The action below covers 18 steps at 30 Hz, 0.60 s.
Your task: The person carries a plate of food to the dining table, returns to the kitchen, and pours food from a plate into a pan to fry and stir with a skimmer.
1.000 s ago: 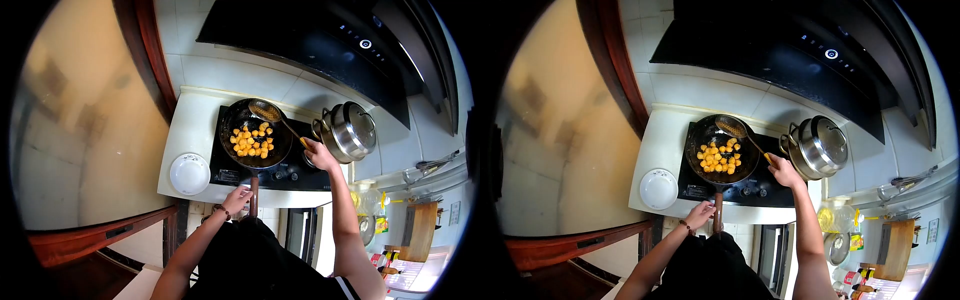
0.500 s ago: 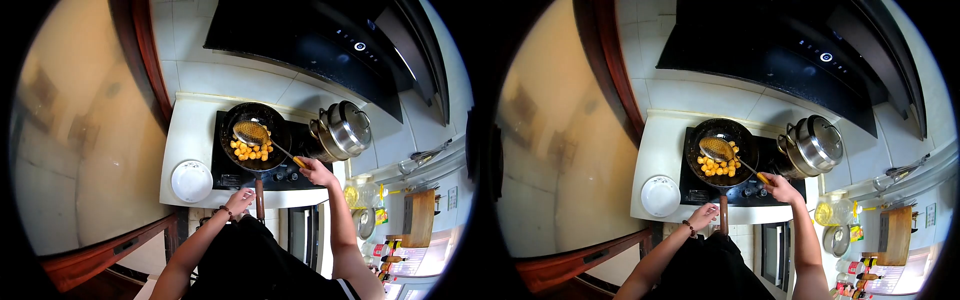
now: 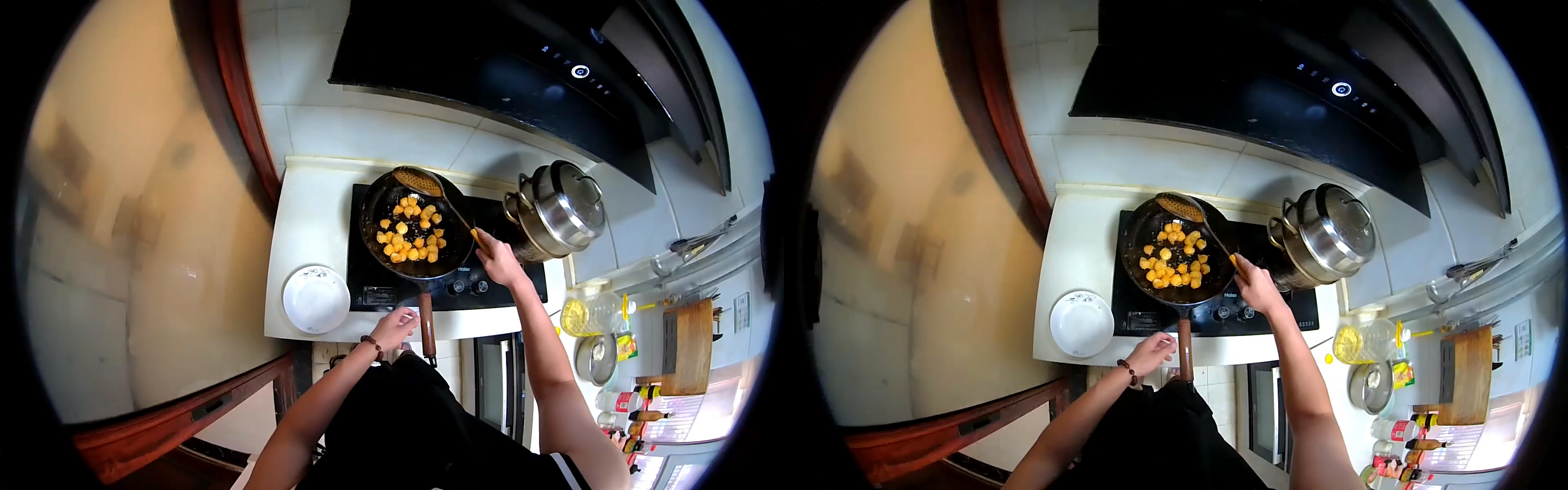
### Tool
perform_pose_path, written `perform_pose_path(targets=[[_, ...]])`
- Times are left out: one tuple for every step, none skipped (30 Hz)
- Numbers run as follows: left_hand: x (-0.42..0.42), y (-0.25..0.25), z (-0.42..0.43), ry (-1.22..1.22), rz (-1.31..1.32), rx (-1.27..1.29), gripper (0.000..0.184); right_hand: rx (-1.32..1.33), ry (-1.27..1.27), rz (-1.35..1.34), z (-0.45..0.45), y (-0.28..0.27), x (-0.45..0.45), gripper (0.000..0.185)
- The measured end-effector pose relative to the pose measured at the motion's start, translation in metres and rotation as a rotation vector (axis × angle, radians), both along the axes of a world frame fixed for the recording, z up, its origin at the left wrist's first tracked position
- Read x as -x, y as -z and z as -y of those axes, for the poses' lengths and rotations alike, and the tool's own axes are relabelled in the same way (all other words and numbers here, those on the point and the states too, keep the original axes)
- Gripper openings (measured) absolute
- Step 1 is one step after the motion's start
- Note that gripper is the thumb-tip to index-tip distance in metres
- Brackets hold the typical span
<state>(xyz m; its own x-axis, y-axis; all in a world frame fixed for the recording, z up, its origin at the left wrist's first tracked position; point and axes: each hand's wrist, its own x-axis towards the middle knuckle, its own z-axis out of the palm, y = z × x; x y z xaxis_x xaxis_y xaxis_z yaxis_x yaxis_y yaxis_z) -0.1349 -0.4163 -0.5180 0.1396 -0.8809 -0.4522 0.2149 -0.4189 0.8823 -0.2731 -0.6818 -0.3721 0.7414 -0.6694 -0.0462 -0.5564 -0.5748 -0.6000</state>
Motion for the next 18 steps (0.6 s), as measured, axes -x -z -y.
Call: perform_pose_path(targets=[[0.002, 0.001, 0.001, 0.008, 0.017, 0.004, 0.029, 0.002, 0.002, 0.002, -0.002, 0.000, 0.002, 0.051], [0.004, 0.003, 0.001, 0.009, 0.018, 0.005, 0.029, -0.002, -0.010, -0.033, -0.005, -0.002, 0.004, 0.052], [0.005, 0.004, 0.001, 0.010, 0.016, 0.017, 0.029, -0.006, -0.023, -0.068, -0.009, -0.004, 0.006, 0.052], [0.005, 0.006, 0.001, 0.012, 0.013, 0.028, 0.030, 0.004, -0.031, -0.093, -0.013, -0.010, 0.009, 0.053], [0.005, 0.007, 0.001, 0.013, 0.014, 0.029, 0.030, 0.005, -0.030, -0.093, -0.015, -0.014, 0.013, 0.053], [0.005, 0.006, 0.000, 0.017, 0.020, 0.031, 0.030, -0.028, -0.031, -0.097, -0.017, -0.019, 0.018, 0.053], [0.005, 0.005, -0.001, 0.022, 0.026, 0.033, 0.031, -0.062, -0.033, -0.102, -0.017, -0.020, 0.024, 0.053], [0.006, 0.005, -0.001, 0.024, 0.023, 0.033, 0.031, -0.068, -0.014, -0.084, -0.017, -0.019, 0.030, 0.053], [0.006, 0.005, -0.001, 0.029, 0.024, 0.030, 0.032, -0.069, -0.011, -0.086, -0.017, -0.017, 0.033, 0.053], [0.007, 0.005, -0.002, 0.035, 0.026, 0.026, 0.033, -0.030, 0.012, -0.052, -0.018, -0.013, 0.037, 0.053], [0.009, 0.004, -0.002, 0.042, 0.025, 0.024, 0.033, 0.009, 0.038, -0.018, -0.019, -0.011, 0.040, 0.053], [0.010, 0.002, -0.002, 0.046, 0.020, 0.019, 0.034, 0.000, 0.085, -0.055, -0.023, -0.018, 0.038, 0.053], [0.011, 0.000, -0.001, 0.048, 0.017, 0.015, 0.035, 0.000, 0.090, -0.056, -0.024, -0.016, 0.039, 0.053], [0.012, -0.002, -0.002, 0.053, 0.016, 0.012, 0.035, 0.005, 0.129, -0.064, -0.024, -0.012, 0.041, 0.052], [0.012, -0.004, -0.003, 0.057, 0.023, 0.005, 0.037, 0.009, 0.169, -0.072, -0.025, -0.008, 0.042, 0.052], [0.013, -0.006, -0.002, 0.060, 0.031, -0.001, 0.038, 0.008, 0.189, -0.040, -0.029, -0.003, 0.044, 0.052], [0.013, -0.005, -0.002, 0.066, 0.028, -0.003, 0.038, 0.014, 0.200, -0.043, -0.035, 0.004, 0.045, 0.052], [0.014, -0.002, -0.002, 0.077, 0.020, -0.002, 0.038, -0.051, 0.216, -0.025, -0.043, 0.009, 0.045, 0.052]])
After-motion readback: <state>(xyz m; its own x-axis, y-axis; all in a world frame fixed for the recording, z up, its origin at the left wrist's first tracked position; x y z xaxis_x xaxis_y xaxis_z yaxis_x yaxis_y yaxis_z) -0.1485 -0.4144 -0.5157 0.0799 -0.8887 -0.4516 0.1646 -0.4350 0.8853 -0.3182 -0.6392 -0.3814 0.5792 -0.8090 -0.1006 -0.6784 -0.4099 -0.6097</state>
